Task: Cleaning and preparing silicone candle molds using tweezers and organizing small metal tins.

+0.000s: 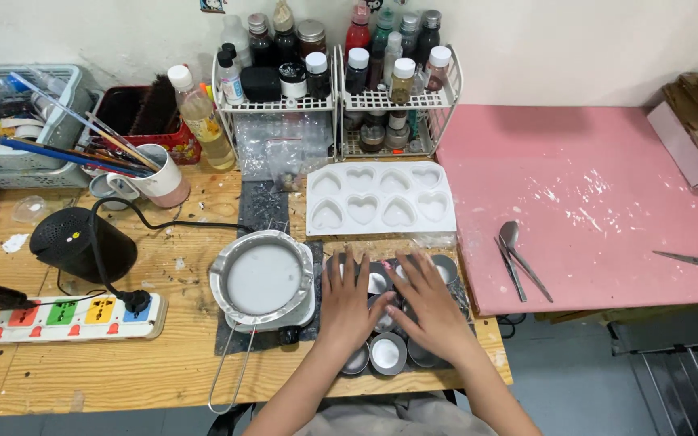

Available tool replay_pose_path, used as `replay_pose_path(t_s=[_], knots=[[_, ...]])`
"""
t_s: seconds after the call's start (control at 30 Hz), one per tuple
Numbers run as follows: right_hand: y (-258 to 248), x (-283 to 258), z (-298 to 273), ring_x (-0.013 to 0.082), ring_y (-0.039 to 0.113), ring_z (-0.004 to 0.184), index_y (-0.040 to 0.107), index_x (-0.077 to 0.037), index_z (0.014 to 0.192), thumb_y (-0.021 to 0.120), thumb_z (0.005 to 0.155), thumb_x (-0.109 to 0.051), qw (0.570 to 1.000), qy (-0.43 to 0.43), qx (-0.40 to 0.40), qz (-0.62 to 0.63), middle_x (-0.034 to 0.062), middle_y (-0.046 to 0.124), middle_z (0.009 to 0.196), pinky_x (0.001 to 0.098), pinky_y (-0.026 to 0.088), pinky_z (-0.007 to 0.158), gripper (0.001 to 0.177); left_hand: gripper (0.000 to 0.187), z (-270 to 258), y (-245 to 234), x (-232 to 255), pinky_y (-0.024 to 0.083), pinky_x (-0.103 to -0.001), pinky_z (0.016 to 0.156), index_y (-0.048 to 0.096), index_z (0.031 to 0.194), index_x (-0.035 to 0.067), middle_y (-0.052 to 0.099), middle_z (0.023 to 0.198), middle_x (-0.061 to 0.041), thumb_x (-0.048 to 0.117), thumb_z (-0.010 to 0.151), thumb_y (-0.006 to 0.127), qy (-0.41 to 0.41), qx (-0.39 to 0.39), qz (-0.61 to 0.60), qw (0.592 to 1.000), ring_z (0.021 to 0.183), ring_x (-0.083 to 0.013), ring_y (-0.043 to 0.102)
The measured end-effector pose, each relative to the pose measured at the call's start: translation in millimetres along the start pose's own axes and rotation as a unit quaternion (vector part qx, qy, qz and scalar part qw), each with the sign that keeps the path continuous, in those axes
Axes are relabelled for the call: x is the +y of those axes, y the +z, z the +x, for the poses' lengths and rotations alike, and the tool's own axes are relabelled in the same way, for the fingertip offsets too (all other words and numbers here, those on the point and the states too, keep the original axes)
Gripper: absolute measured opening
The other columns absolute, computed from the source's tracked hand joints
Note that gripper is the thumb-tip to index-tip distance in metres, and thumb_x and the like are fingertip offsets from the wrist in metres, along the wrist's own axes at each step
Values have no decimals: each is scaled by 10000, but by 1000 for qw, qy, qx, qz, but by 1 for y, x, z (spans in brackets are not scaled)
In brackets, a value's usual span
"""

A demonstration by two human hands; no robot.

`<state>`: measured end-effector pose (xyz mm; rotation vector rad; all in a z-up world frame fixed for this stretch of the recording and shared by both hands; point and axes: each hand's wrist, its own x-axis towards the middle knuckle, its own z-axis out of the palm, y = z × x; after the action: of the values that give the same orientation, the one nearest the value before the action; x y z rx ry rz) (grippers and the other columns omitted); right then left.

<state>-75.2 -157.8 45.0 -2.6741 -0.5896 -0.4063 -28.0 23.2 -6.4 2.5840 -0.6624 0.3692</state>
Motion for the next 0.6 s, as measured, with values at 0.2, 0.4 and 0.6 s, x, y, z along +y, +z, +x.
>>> replay_pose_path(t_s=[0.2, 0.4, 0.6], knots=[[15, 7, 4, 361, 231, 1510, 451, -57, 1502, 546, 975, -527, 995, 17, -96, 5, 174, 326, 1633, 514, 152, 1218, 712, 805, -18, 11, -4, 133, -584, 1207, 369, 1530, 2, 338, 1535, -342, 600, 999, 463, -28, -32, 44, 998, 1478, -483, 226], [12, 24, 10, 351, 466, 1401, 580, -70, 1403, 621, 974, -307, 996, 30, 40, 71, 150, 579, 1427, 504, 308, 1206, 492, 750, -14, -17, 9, 105, -620, 1177, 390, 1501, 56, 341, 1526, -310, 580, 971, 472, -57, -101, 36, 993, 1455, -459, 228], [-1, 82, 63, 378, 651, 1069, 652, -93, 1230, 728, 851, -120, 995, 101, 19, -10, 154, 691, 1156, 479, 521, 909, 387, 777, 16, -3, 18, 199, -573, 1179, 430, 1450, -101, 382, 1509, -343, 520, 991, 516, -34, -20, -23, 999, 1448, -471, 300]])
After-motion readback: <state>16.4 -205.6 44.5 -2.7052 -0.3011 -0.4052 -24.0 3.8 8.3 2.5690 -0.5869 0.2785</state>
